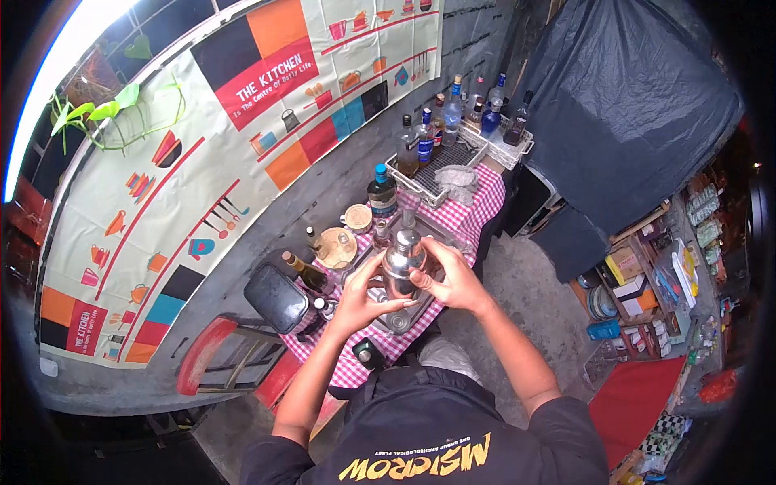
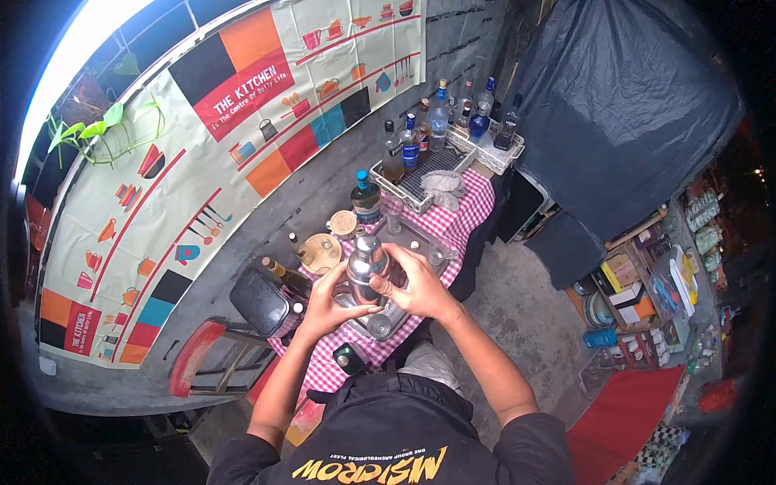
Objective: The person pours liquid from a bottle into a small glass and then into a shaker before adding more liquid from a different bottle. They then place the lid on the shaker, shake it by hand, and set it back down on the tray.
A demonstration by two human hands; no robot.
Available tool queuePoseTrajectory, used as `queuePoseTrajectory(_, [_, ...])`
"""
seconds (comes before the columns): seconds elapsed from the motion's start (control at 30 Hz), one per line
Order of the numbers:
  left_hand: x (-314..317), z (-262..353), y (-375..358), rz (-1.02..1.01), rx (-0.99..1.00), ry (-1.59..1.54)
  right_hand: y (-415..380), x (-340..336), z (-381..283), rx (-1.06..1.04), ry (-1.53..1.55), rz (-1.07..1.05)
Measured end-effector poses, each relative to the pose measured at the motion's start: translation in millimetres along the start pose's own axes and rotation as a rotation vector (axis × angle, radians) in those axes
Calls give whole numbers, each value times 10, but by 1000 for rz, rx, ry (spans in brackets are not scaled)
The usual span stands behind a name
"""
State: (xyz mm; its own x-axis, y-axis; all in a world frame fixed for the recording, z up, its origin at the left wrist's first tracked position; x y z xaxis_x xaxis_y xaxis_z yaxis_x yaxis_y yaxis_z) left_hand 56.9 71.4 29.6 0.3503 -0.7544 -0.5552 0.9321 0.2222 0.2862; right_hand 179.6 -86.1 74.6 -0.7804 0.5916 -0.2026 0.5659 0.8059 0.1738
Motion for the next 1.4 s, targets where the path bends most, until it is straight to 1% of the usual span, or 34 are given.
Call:
queuePoseTrajectory(0.07, [-67, 34, -4, 5, -31, -57, 21, 40, 106, -132, 6, 2])
queuePoseTrajectory(0.1, [-73, 8, -14, 2, -19, -79, 40, 63, 46, -198, 9, 4])
queuePoseTrajectory(0.2, [-70, -53, -22, -17, -5, -151, 25, 97, -183, -262, 81, 10])
queuePoseTrajectory(0.3, [-170, 178, -34, 46, 117, 115, 4, 111, -329, -266, 39, 6])
queuePoseTrajectory(0.33, [-164, 209, -39, 33, 124, 136, -10, 110, -345, -275, 25, 14])
queuePoseTrajectory(0.47, [-154, 423, -84, 80, 116, 97, -60, 137, -495, -288, 14, 50])
queuePoseTrajectory(0.5, [-132, 382, -87, 76, 71, 78, -72, 153, -570, -285, 23, 60])
queuePoseTrajectory(0.6, [-72, 278, -117, 67, -49, -27, -128, 207, -758, -349, -144, 81])
queuePoseTrajectory(0.7, [-108, 350, -129, 15, -50, -87, -136, 227, -824, -337, -189, 52])
queuePoseTrajectory(0.73, [-127, 361, -128, 26, -39, -119, -128, 208, -846, -382, -165, 60])
queuePoseTrajectory(0.83, [-225, 354, -110, -25, 20, -84, -117, 197, -845, -349, -94, 1])
queuePoseTrajectory(0.87, [-247, 349, -113, -18, 44, -80, -119, 195, -833, -338, -110, 0])
queuePoseTrajectory(0.93, [-238, 373, -131, -49, 29, -100, -154, 218, -790, -312, -140, -4])
queuePoseTrajectory(1.03, [-187, 337, -177, -53, 9, -151, -186, 266, -824, -379, -157, 23])
queuePoseTrajectory(1.23, [-142, 353, -199, -12, -7, -199, -166, 282, -1012, -384, -245, -34])
queuePoseTrajectory(1.33, [-68, 365, -229, -36, 7, -225, -128, 338, -1015, -481, -136, -20])
queuePoseTrajectory(1.4, [-19, 382, -246, -54, -2, -261, -120, 376, -992, -481, -169, -46])
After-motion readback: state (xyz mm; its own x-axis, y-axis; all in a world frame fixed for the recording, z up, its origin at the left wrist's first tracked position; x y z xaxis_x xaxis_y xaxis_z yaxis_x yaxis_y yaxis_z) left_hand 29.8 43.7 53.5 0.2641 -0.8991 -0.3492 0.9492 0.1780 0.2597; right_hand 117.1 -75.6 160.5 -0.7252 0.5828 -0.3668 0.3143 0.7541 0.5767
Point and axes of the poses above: each hand's wrist, its own y-axis towards the middle knuckle, its own x-axis out of the palm, z = x × y, the point moved 7 cm from there along y, towards the middle knuckle, and after that the axes turned 14 degrees about y, right-handed, at the moved point
